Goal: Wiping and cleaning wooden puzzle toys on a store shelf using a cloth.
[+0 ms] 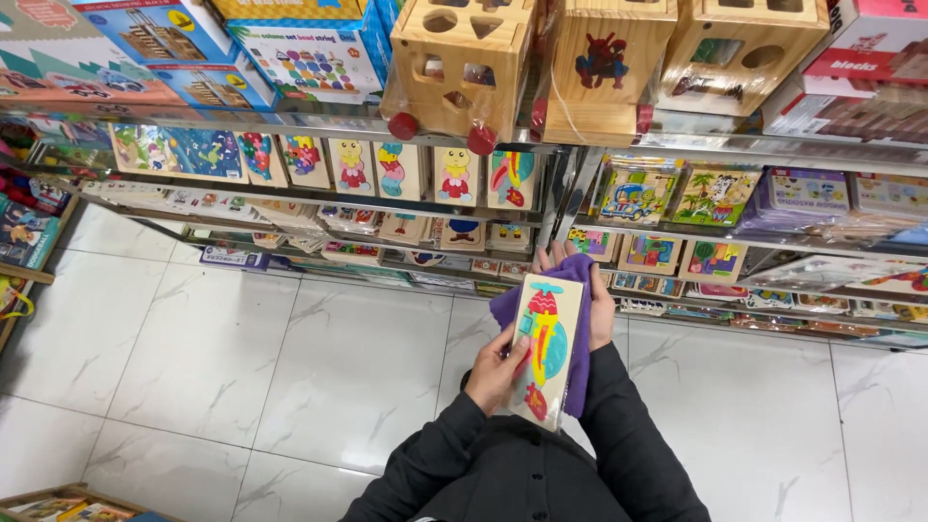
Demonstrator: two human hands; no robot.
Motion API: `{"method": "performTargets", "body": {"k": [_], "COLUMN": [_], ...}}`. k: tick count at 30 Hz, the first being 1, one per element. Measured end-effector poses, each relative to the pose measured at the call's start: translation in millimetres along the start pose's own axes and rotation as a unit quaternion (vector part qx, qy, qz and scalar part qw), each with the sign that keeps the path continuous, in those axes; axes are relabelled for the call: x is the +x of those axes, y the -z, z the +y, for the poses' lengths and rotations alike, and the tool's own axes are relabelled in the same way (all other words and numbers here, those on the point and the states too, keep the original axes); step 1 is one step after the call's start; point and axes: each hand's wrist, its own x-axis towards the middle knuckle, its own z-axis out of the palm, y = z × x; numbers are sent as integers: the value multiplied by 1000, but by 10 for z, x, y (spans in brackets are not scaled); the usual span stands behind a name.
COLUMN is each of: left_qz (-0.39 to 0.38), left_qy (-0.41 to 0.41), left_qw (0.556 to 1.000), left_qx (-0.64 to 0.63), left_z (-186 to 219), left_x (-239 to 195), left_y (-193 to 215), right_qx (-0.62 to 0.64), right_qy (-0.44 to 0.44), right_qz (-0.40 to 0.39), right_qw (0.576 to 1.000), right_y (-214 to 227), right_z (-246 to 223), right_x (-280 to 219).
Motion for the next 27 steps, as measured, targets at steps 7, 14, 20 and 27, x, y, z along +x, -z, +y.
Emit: {"method": "performTargets", "body": {"k": [7,14,20,27], "left_qz": [94,292,296,240], "left_qy": [-54,-112,-152,-351], "left_qw": [994,929,932,894], "left_qx": [26,199,144,141], "left_z": [178,246,464,2320], "left_x": [65,232,328,466], "left_y": [-261,21,301,524], "right_qx": [-12,-2,-213,-196], "right_qy": [-1,-121,-82,-15], "right_qz": [-88,35,130,56], "right_qw": [996,992,965,979], "right_y": [774,257,18,-28], "right_z": [620,531,495,381], "right_x": [9,-439,-511,-434]}}
